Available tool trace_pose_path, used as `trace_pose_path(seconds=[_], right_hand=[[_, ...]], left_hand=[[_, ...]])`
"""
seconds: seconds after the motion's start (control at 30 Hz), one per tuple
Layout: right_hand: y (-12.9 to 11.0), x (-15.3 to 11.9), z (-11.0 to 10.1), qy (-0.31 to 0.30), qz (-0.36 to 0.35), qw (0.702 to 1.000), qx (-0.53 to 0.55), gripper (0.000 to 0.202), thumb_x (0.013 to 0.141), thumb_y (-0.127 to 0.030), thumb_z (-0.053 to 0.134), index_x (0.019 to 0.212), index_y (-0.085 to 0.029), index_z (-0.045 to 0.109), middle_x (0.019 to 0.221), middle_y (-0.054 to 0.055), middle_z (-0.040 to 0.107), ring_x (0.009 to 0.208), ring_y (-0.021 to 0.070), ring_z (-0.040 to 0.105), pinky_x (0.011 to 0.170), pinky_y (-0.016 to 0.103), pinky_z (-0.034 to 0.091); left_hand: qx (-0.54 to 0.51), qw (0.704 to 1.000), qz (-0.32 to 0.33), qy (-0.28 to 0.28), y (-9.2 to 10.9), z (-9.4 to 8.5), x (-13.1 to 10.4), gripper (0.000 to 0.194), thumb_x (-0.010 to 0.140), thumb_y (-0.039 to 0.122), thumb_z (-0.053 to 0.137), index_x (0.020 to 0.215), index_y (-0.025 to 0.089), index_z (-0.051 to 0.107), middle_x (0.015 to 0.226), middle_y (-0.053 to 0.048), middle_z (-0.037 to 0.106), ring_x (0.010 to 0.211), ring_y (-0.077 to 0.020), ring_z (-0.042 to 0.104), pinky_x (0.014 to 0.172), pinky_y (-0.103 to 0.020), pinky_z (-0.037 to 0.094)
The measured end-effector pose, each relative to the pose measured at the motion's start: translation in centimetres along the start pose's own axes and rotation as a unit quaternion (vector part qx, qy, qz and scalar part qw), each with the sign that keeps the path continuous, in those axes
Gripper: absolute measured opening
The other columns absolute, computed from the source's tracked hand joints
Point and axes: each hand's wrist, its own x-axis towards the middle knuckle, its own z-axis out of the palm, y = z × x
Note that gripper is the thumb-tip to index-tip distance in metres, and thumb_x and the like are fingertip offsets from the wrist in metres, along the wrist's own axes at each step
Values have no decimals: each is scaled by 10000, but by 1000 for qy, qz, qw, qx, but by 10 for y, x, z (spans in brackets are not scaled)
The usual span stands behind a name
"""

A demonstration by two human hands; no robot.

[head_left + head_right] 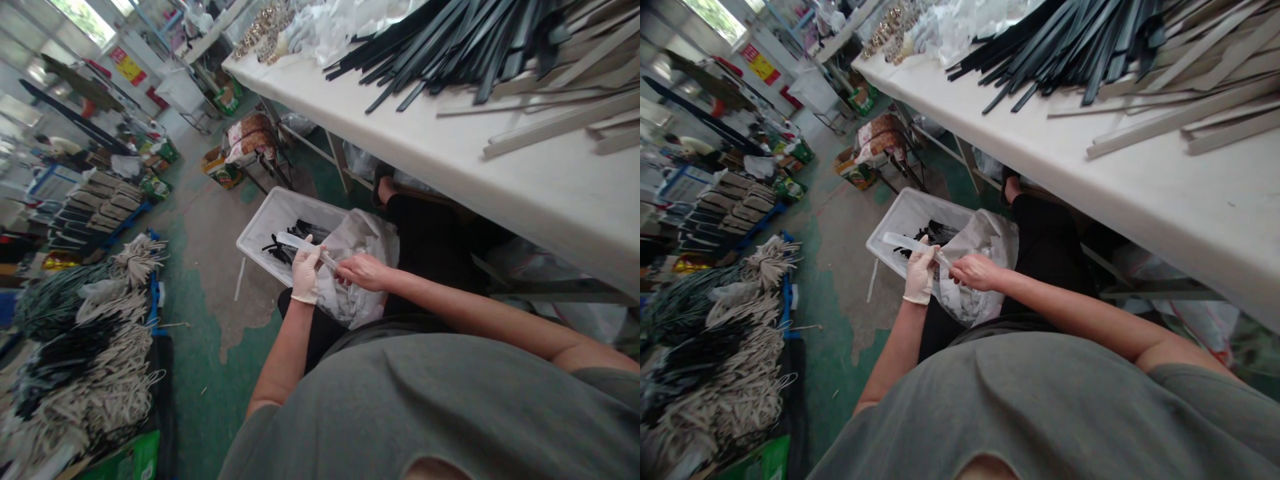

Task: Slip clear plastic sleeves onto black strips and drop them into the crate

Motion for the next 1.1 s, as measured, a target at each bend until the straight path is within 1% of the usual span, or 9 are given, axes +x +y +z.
trace_pose_path(seconds=[0.2, 0.33, 0.47, 0.6, 0.73, 0.8, 0.87, 0.97, 1.1], right_hand=[[19, -5, 12, -27, 6, 1000, 6, 357, 964, -197, 399, 884, -126, 739, 825, 74, 773, 698, 155, 705, 613, 225, 426], [32, -10, 14, -42, 12, 997, 64, 367, 952, -207, 387, 889, -106, 734, 816, 97, 769, 714, 176, 720, 652, 237, 473], [40, -13, 11, -44, 5, 993, 110, 377, 949, -244, 388, 867, -110, 731, 816, 99, 767, 712, 181, 722, 660, 244, 499], [47, -12, 13, -45, 2, 998, 53, 396, 968, -264, 379, 903, -140, 749, 818, 88, 767, 743, 196, 727, 696, 272, 518], [55, -10, 20, 99, -7, 995, -34, 306, 927, -266, 494, 1098, -198, 739, 1225, 108, 707, 1078, 255, 686, 900, 347, 519], [55, -10, 20, 208, -19, 977, -33, 343, 896, -273, 554, 1201, -207, 695, 1369, 121, 617, 1145, 268, 649, 955, 379, 503], [49, -11, 16, 258, -25, 965, 28, 322, 910, -328, 551, 1155, -190, 707, 1252, 127, 674, 994, 240, 690, 893, 371, 527], [30, -14, 11, 153, -14, 957, 246, 426, 944, -498, 502, 994, -143, 734, 938, 101, 743, 721, 167, 680, 718, 294, 543], [6, -10, 12, -45, 78, 852, 516, 653, 965, -661, 361, 962, -109, 709, 899, 131, 742, 642, 130, 655, 581, 217, 515]], left_hand=[[-15, 998, -33, 44, 13, -10, 8, 347, 843, 228, 686, 1186, 175, 674, 926, -66, 755, 779, -126, 694, 765, -241, 494], [41, 999, -22, 25, 20, -19, 11, 336, 842, 356, 698, 1106, 148, 713, 946, -107, 758, 821, -169, 709, 785, -281, 510], [159, 985, 59, 32, 24, -29, 15, 363, 716, 431, 795, 913, 128, 765, 846, -76, 753, 809, -182, 682, 788, -289, 509], [301, 937, 167, 68, 28, -34, 14, 332, 632, 436, 844, 670, 129, 724, 643, 12, 658, 692, -133, 598, 697, -233, 461], [354, 903, 225, 92, 29, -30, 8, 441, 658, 478, 821, 488, 164, 563, 493, 61, 465, 577, -95, 493, 600, -215, 407], [343, 901, 247, 94, 28, -28, 5, 423, 690, 491, 799, 517, 167, 589, 527, 48, 515, 613, -112, 534, 647, -225, 441], [318, 907, 267, 69, 26, -25, 2, 326, 740, 476, 770, 660, 168, 701, 671, 6, 655, 733, -151, 616, 763, -257, 488], [292, 911, 292, -10, 23, -21, -7, 233, 827, 420, 710, 866, 200, 776, 927, -53, 745, 930, -197, 666, 944, -322, 488], [300, 894, 308, -127, 23, -11, -27, 179, 887, 362, 652, 929, 258, 791, 1078, -71, 735, 1059, -216, 653, 1045, -372, 455]])
